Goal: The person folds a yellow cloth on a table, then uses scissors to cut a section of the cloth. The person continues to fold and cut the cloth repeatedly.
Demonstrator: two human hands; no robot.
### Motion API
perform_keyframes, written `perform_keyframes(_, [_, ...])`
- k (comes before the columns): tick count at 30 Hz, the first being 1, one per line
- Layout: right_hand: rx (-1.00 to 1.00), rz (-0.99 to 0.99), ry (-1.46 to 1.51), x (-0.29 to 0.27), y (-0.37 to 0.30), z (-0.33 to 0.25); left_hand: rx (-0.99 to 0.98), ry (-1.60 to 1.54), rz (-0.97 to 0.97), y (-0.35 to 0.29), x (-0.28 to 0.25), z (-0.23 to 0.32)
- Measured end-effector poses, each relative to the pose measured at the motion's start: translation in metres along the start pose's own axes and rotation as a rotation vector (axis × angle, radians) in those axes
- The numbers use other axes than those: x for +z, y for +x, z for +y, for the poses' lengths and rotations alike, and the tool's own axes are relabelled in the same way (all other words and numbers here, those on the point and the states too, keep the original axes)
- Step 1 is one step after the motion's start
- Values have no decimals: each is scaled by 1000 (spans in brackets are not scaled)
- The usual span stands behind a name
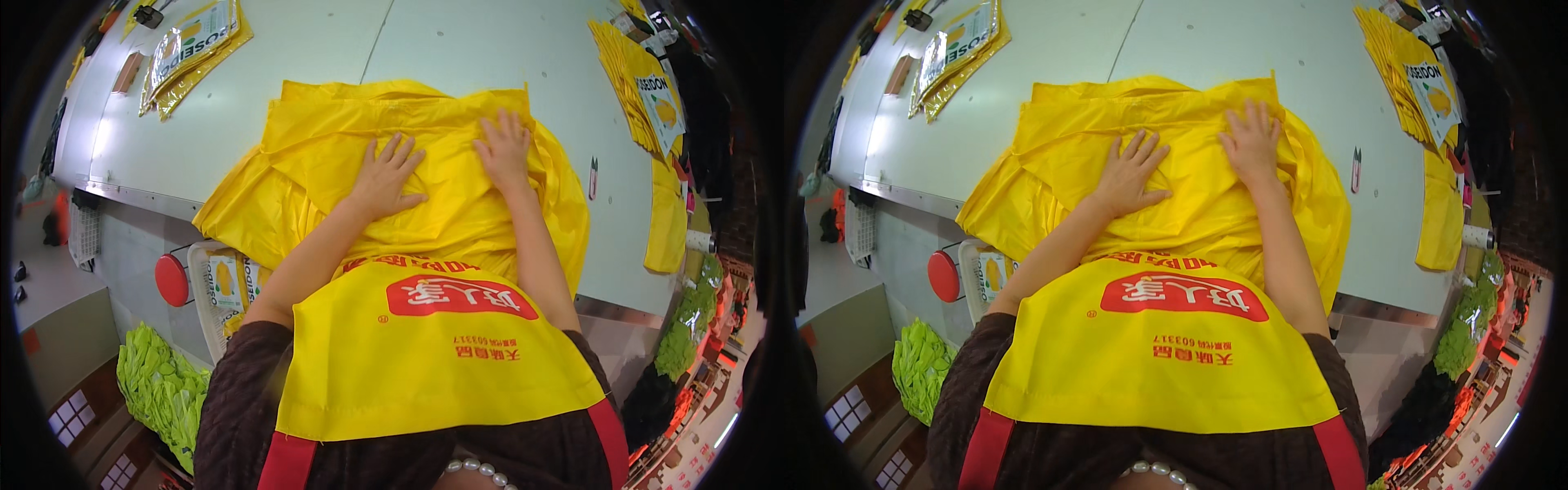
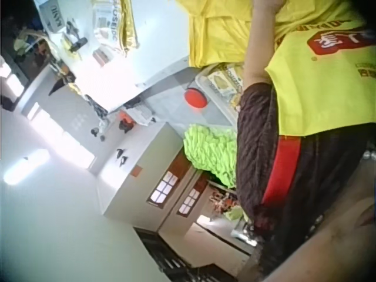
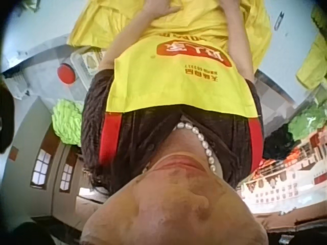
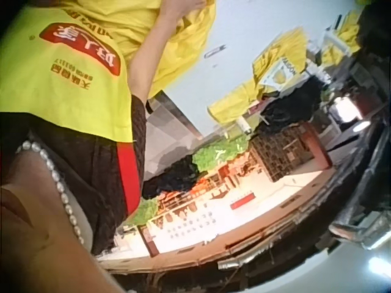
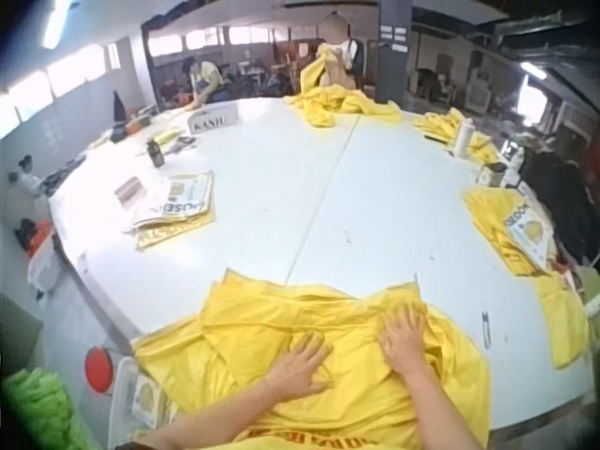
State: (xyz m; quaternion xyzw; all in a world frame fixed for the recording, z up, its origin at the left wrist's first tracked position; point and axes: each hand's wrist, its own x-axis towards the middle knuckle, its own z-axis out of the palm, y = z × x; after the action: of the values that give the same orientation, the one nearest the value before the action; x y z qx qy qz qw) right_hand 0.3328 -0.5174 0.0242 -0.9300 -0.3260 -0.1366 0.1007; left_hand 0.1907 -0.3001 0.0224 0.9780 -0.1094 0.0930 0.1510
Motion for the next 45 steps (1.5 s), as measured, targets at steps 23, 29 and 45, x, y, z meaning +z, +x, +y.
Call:
perform_keyframes(23, [-267, -479, 311, -17, 8, -123, -883, 4, 734, -86, -43, -55])
perform_keyframes(29, [-348, -533, 43, -31, 3, -112, -985, -1208, 691, -73, -59, -85])
perform_keyframes(45, [-636, -478, 295, -88, -47, -83, -252, -291, -320, -24, -49, -19])
